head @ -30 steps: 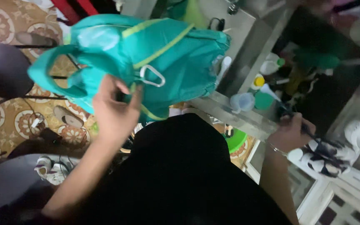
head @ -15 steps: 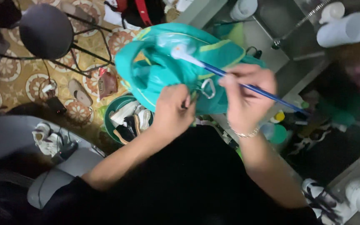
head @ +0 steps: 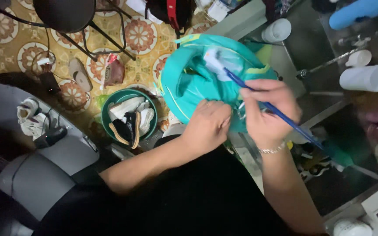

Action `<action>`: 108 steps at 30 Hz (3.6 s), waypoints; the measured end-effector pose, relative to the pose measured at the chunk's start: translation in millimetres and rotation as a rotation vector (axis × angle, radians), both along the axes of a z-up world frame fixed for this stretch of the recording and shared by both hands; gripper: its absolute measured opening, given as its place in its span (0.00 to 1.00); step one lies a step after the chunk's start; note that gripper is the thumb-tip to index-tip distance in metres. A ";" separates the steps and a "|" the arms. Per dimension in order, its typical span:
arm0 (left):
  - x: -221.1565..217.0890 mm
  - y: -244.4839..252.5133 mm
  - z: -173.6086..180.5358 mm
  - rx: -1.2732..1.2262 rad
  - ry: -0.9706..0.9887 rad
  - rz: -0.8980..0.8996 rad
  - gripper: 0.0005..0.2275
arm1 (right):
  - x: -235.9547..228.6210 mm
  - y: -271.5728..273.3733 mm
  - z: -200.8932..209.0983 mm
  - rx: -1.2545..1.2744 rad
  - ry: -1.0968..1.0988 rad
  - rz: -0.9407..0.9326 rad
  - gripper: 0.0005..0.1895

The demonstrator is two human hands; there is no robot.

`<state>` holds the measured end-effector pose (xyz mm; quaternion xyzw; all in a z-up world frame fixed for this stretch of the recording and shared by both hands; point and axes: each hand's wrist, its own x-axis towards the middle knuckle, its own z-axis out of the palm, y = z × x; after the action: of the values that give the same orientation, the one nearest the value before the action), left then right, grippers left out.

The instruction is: Cleaning a green and blue bag with a brush and cleaning solution.

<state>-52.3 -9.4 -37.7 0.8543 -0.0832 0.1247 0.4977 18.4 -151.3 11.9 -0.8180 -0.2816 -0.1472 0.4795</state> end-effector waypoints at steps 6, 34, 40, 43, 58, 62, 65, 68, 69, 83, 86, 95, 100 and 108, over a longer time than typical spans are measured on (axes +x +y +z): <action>-2.6 1.0 0.0 -0.009 -0.005 -0.012 0.08 | 3.8 -23.8 -20.7 0.286 0.223 -0.256 0.11; -5.4 -11.4 -9.9 0.015 -0.014 -0.052 0.06 | 16.2 19.3 -3.6 0.407 0.329 0.137 0.12; -6.9 -13.9 -14.8 0.017 -0.010 -0.072 0.10 | 37.0 8.0 -34.6 0.662 0.599 0.093 0.12; -5.6 -13.4 -14.9 -0.012 -0.014 -0.060 0.07 | 40.2 3.8 -37.0 0.622 0.541 -0.089 0.10; -3.3 -16.5 -20.1 0.047 0.033 -0.108 0.08 | 12.9 19.0 -6.3 0.162 0.335 0.187 0.15; -3.8 -19.5 -29.4 0.054 -0.087 -0.062 0.10 | 7.8 37.3 14.3 -0.094 0.018 0.258 0.16; -4.4 -19.4 -28.8 0.019 -0.154 -0.027 0.11 | 7.5 38.2 17.6 -0.085 -0.097 0.324 0.17; -4.2 -17.4 -23.1 0.042 -0.085 -0.071 0.10 | 10.6 23.3 6.7 -0.026 -0.123 0.229 0.16; -4.2 -16.6 -20.6 0.100 -0.016 -0.120 0.09 | 11.9 16.7 2.0 -0.003 -0.094 0.153 0.14; -5.5 -16.9 -22.3 0.035 -0.067 -0.083 0.04 | -14.6 8.5 0.7 0.140 0.080 0.049 0.15; -2.9 -15.9 -19.9 0.036 -0.007 -0.126 0.04 | -10.1 2.8 5.0 0.097 0.073 -0.055 0.12; -8.4 -21.8 -40.7 0.066 -0.082 -0.101 0.06 | -24.0 7.2 3.7 -0.039 -0.027 0.143 0.15; -6.5 -15.0 -19.6 0.042 -0.007 -0.141 0.08 | -1.9 11.7 8.4 0.234 0.017 0.023 0.16; -16.0 -24.5 -48.7 0.075 -0.152 -0.123 0.09 | -16.7 22.3 24.1 -0.130 0.215 0.399 0.09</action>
<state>-68.3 -33.9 -86.4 0.8536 -0.1779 0.1552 0.4644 1.6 -129.0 36.0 -0.7862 -0.3938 0.0569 0.4729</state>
